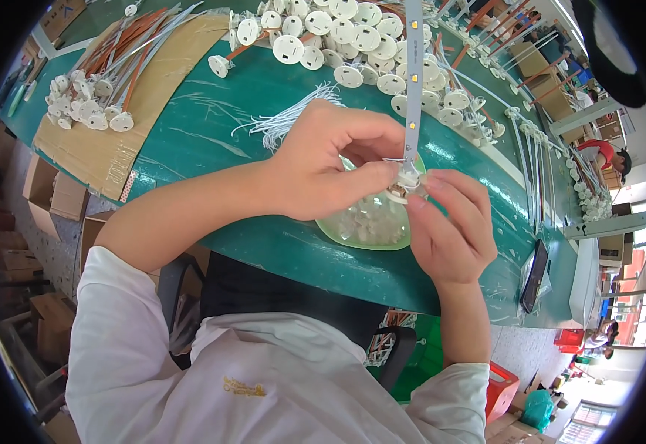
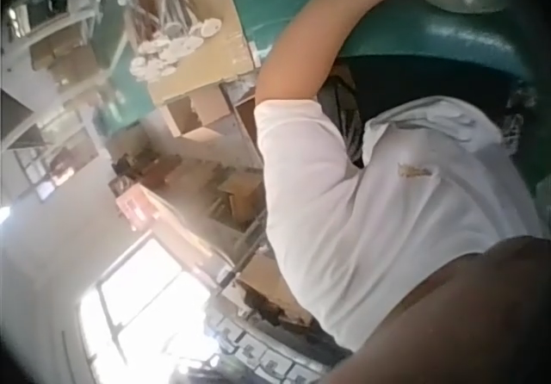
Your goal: Assembling LED strips onto plastic circular bases and securing them with zip ties at a factory workbench.
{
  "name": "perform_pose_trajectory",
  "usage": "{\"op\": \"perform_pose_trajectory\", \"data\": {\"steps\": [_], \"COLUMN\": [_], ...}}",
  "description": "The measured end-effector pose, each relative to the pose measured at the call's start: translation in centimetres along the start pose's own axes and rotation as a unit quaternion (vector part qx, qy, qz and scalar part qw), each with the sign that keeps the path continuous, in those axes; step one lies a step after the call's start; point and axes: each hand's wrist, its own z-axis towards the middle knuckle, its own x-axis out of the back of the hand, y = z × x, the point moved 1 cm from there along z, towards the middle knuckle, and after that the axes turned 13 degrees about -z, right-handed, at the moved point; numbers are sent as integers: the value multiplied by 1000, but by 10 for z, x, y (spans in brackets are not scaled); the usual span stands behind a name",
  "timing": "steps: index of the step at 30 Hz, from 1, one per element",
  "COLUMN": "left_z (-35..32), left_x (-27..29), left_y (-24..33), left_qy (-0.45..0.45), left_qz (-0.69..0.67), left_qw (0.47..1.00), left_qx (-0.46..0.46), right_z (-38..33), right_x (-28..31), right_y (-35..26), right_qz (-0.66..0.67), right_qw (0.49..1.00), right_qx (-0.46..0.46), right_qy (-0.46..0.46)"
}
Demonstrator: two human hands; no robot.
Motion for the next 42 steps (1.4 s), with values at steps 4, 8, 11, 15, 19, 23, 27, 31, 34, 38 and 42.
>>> {"op": "perform_pose_trajectory", "data": {"steps": [4, 8, 11, 15, 19, 23, 27, 31, 34, 38, 42], "left_z": [-1, -2, 0, 1, 1, 0, 1, 2, 2, 1, 1], "left_x": [1, -1, -1, -1, -4, -5, -5, -6, -6, -4, -7], "left_y": [6, 4, 4, 5, 6, 4, 3, 2, 1, -6, -8], "left_qy": [-16, -26, -8, -7, -24, 4, -12, -18, -32, -28, -24], "left_qz": [-6, 17, -16, 16, 98, 152, 205, 205, 232, 277, 294], "left_qw": [1000, 1000, 999, 997, 993, 987, 979, 977, 972, 960, 955], "left_qx": [15, 4, 47, 81, 59, 44, 10, 51, 38, 13, -29], "right_z": [0, -3, -3, -14, -17, -17, -19, -19, -21, -17, -18], "right_x": [-3, -2, -4, -1, -7, -7, -7, -7, -8, -9, -10], "right_y": [1, 1, 4, 6, 20, 23, 26, 26, 27, 22, 18], "right_qz": [34, 65, 81, 364, 392, 437, 444, 425, 413, 416, 358], "right_qw": [998, 994, 993, 839, 812, 768, 760, 763, 763, 759, 790], "right_qx": [-55, -83, -86, -404, -415, -451, -449, -452, -455, -459, -453], "right_qy": [1, -3, -11, 4, -120, -126, -154, -182, -199, -203, -206]}}
